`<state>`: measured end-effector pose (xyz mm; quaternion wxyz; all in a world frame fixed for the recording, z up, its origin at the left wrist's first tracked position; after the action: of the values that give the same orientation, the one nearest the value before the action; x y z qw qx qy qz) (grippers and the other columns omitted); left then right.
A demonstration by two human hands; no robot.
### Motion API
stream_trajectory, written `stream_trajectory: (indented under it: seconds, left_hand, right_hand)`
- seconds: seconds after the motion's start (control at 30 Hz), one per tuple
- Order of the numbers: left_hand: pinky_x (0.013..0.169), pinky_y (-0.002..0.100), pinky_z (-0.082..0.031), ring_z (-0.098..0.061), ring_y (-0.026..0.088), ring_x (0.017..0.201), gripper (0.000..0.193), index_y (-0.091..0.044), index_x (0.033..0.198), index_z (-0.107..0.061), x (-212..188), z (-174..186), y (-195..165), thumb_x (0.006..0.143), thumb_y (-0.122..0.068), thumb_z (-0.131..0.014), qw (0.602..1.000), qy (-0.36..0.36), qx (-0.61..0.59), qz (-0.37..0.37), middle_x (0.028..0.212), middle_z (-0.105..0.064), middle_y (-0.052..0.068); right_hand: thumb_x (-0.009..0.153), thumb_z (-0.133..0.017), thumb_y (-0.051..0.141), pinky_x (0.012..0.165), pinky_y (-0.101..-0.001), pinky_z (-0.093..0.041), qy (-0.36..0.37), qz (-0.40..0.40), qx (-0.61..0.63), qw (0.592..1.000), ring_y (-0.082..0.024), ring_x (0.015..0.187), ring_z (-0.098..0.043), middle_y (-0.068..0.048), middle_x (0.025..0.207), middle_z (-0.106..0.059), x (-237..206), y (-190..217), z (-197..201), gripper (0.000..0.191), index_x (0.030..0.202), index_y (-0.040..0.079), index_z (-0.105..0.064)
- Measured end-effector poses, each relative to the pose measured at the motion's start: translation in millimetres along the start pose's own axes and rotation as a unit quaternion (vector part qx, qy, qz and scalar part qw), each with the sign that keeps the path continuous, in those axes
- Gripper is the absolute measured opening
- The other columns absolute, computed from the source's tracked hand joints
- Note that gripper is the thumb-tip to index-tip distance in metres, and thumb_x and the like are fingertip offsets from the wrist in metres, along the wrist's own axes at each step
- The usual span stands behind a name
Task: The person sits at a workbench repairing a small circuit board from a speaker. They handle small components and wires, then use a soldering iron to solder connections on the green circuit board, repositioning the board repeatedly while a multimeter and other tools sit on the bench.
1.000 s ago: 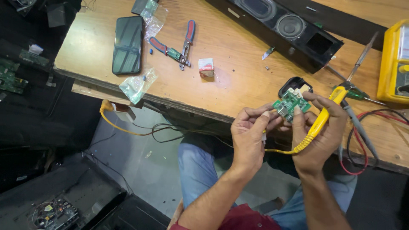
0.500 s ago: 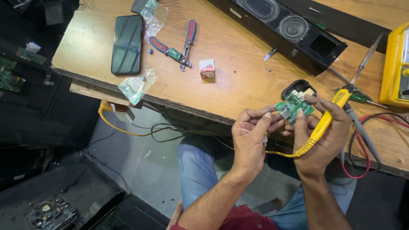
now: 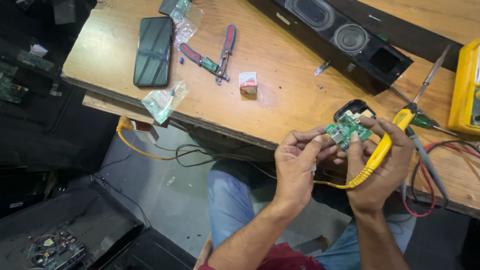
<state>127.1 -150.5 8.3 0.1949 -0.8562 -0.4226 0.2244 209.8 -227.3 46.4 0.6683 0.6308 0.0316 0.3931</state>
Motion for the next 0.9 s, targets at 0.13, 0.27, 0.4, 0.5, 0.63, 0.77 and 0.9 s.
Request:
stream_trajectory:
  seconds: [0.13,0.27,0.4,0.5,0.63,0.77,0.9]
  left_hand:
    - [0.092,0.031,-0.062,-0.073,0.021,0.102,0.012,0.008,0.115,-0.06,0.6,0.0,-1.3,0.104,0.003,-0.06,1.0,0.001,-0.005,0.005,0.115,-0.069,0.024]
    - [0.092,0.032,-0.062,-0.073,0.02,0.102,0.011,0.008,0.111,-0.058,0.1,-1.5,-3.0,0.102,0.004,-0.059,1.0,0.005,-0.004,0.003,0.119,-0.071,0.02]
    - [0.092,0.032,-0.062,-0.073,0.021,0.102,0.011,0.009,0.114,-0.058,-1.5,-2.5,-3.1,0.104,0.003,-0.058,1.0,0.014,-0.006,0.005,0.114,-0.071,0.022]
    - [0.093,0.033,-0.062,-0.073,0.022,0.102,0.011,0.009,0.115,-0.058,-1.0,-3.0,-2.3,0.105,0.004,-0.058,1.0,0.017,0.001,0.0,0.112,-0.07,0.022]
    - [0.089,0.035,-0.063,-0.074,0.022,0.099,0.011,0.008,0.113,-0.058,-0.9,-1.1,-2.4,0.105,0.003,-0.057,1.0,0.028,-0.009,0.0,0.109,-0.071,0.022]
    - [0.093,0.034,-0.062,-0.073,0.022,0.101,0.01,0.009,0.114,-0.058,0.1,1.5,-0.3,0.105,0.004,-0.058,1.0,0.021,0.002,0.0,0.11,-0.071,0.021]
    - [0.094,0.034,-0.062,-0.072,0.022,0.101,0.01,0.009,0.114,-0.058,2.1,1.1,1.7,0.105,0.004,-0.058,1.0,0.016,0.004,0.003,0.109,-0.071,0.021]
  right_hand:
    - [0.111,-0.06,-0.012,0.073,-0.0154,-0.056,-0.002,-0.008,0.023,1.0,-0.005,0.083,-0.064,-0.02,0.134,-0.061,0.0,-3.3,-0.1,0.041,0.144,0.0,-0.039]
    - [0.113,-0.061,-0.013,0.074,-0.0143,-0.052,-0.003,0.009,-0.012,1.0,-0.005,0.087,-0.063,-0.02,0.135,-0.062,-1.2,-5.7,1.2,0.04,0.145,0.0,-0.04]
    - [0.112,-0.061,-0.012,0.071,-0.0137,-0.051,-0.006,0.004,-0.006,1.0,-0.003,0.082,-0.06,-0.02,0.134,-0.062,-2.6,-9.2,3.0,0.04,0.144,0.0,-0.041]
    - [0.111,-0.062,-0.013,0.071,-0.0141,-0.051,-0.001,0.014,-0.009,1.0,-0.003,0.085,-0.06,-0.021,0.137,-0.062,-3.4,-10.5,4.0,0.04,0.143,0.0,-0.041]
    - [0.111,-0.062,-0.014,0.077,-0.0164,-0.054,-0.004,0.018,-0.029,0.999,-0.008,0.1,-0.065,-0.022,0.138,-0.061,-5.5,-11.2,2.8,0.041,0.144,-0.001,-0.041]
    - [0.11,-0.061,-0.014,0.077,-0.018,-0.056,-0.005,0.008,-0.01,1.0,-0.01,0.098,-0.067,-0.022,0.138,-0.061,-5.8,-11.7,2.4,0.041,0.144,-0.001,-0.041]
    - [0.111,-0.061,-0.014,0.079,-0.019,-0.058,-0.008,0.004,-0.004,1.0,-0.012,0.1,-0.068,-0.022,0.138,-0.061,-4.8,-10.4,2.2,0.041,0.144,-0.001,-0.041]
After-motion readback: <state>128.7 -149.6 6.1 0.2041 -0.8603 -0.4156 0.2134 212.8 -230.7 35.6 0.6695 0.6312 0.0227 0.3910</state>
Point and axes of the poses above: each hand's wrist, its own x-axis towards the middle knuckle, its own z-axis out of the back of the hand, y = z × x, the point moved 2 cm from there along x, towards the middle knuckle
